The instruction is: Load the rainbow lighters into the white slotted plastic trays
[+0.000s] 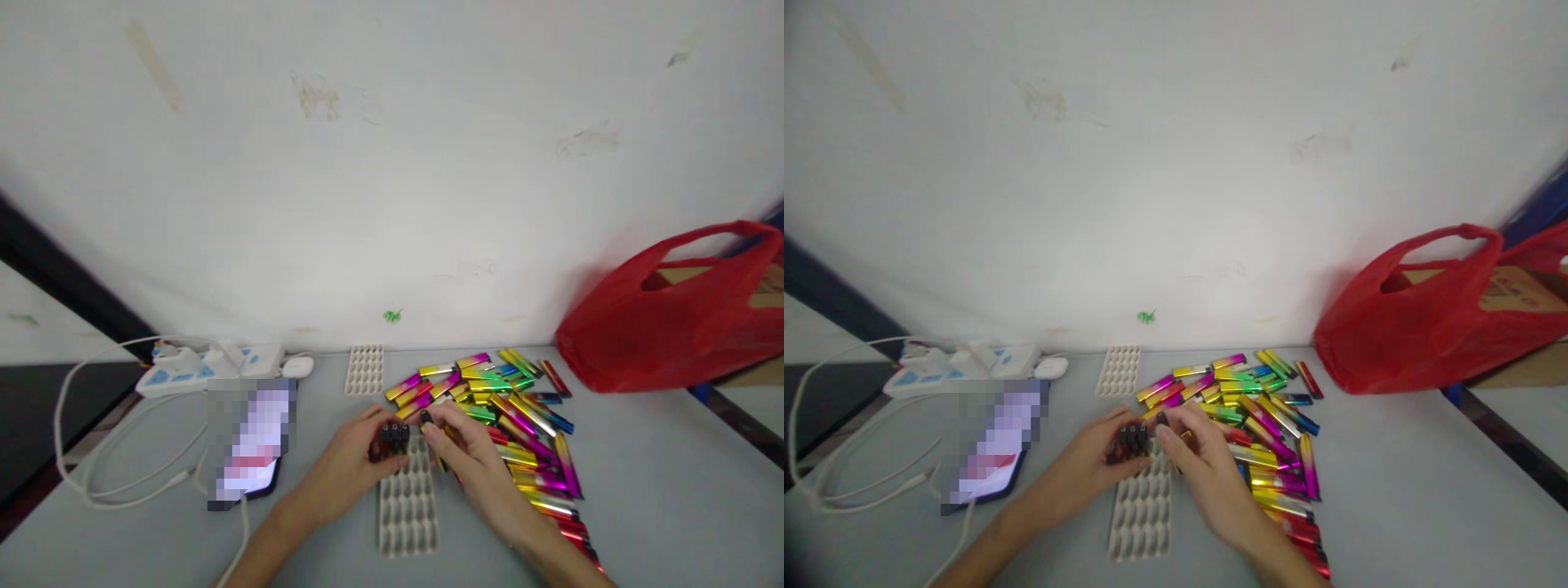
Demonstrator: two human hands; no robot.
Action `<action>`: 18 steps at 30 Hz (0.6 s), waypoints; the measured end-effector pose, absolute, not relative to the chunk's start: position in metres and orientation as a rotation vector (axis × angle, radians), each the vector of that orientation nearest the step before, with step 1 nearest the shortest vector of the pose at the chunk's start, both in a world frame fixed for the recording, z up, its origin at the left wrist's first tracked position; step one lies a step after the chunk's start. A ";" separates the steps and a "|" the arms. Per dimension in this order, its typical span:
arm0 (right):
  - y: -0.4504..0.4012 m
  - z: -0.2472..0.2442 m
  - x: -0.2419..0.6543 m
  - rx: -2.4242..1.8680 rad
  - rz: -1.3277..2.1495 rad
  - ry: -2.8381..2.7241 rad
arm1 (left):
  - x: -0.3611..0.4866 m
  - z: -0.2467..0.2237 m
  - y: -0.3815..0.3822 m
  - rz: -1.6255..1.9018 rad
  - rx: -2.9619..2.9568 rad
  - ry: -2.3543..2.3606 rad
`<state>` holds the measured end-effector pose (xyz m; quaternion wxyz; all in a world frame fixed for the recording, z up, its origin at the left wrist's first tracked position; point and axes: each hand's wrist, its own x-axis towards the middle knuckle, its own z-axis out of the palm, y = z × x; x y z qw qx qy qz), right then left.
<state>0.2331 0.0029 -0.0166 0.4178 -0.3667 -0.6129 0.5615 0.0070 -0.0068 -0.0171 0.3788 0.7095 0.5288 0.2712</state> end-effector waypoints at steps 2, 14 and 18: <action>0.004 -0.015 0.235 -0.926 1.346 -1.600 | 0.007 -0.017 -0.007 0.691 1.816 1.348; 0.004 -0.013 0.235 -0.978 1.041 -1.853 | 0.007 -0.019 -0.005 0.713 1.799 1.333; 0.003 -0.013 0.234 -1.001 1.055 -1.881 | 0.006 -0.020 -0.006 0.709 1.810 1.344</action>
